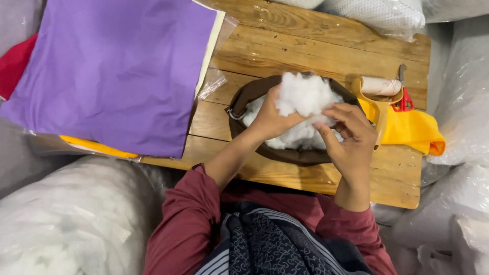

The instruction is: Stuffing a brown fabric pillowcase with white polyester fiberfill material.

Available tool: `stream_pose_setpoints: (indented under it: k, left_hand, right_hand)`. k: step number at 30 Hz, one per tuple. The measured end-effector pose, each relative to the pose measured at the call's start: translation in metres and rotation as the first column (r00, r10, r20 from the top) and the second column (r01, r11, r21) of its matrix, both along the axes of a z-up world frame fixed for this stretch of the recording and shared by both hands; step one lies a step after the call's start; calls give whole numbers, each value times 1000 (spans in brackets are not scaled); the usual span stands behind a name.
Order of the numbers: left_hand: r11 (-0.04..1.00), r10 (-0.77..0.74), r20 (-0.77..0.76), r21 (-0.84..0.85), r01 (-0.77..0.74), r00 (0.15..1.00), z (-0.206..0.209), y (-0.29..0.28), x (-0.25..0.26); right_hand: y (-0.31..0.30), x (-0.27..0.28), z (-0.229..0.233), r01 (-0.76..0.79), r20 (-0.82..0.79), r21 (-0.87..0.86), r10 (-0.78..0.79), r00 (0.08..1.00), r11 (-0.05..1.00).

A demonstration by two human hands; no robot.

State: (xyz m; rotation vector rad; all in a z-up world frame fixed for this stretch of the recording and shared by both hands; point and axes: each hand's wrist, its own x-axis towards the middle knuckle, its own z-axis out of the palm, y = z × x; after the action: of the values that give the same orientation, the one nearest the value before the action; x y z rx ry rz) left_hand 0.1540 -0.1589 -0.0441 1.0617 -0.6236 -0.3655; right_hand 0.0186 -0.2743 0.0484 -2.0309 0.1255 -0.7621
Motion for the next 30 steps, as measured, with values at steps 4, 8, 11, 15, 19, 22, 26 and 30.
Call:
stream_pose_setpoints:
  k: [4,8,11,15,19,22,26,30]
  left_hand:
    - [997,-55,53,-54,58,997,-14,5,30]
    - [981,-144,83,-118,153,986,11,38,40]
    - [978,-187,63,-80,191,980,21,52,48]
    - [965,-258,28,-28,259,966,24,62,53]
    - [955,-297,13,2,297,955,26,69,57]
    - [946,-322,13,33,321,947,22,73,59]
    - [954,-298,47,52,296,953,0,61,54]
    - [947,-323,86,21,322,943,-44,39,40]
  right_hand:
    - [-19,9,-16,30,4,-31,-30,1000,999]
    - [-39,-9,-18,-23,-107,-122,10,994,992]
    - [-47,-24,-15,10,-198,-175,-46,979,984]
    - [-27,-18,-25,-44,-194,-77,29,981,996]
    - [4,10,-63,-138,-181,-271,91,979,953]
    - [6,10,-47,-213,-337,-582,6,941,784]
    - [11,7,14,-109,-223,-280,46,974,954]
    - [20,34,11,-134,-60,-308,122,991,942]
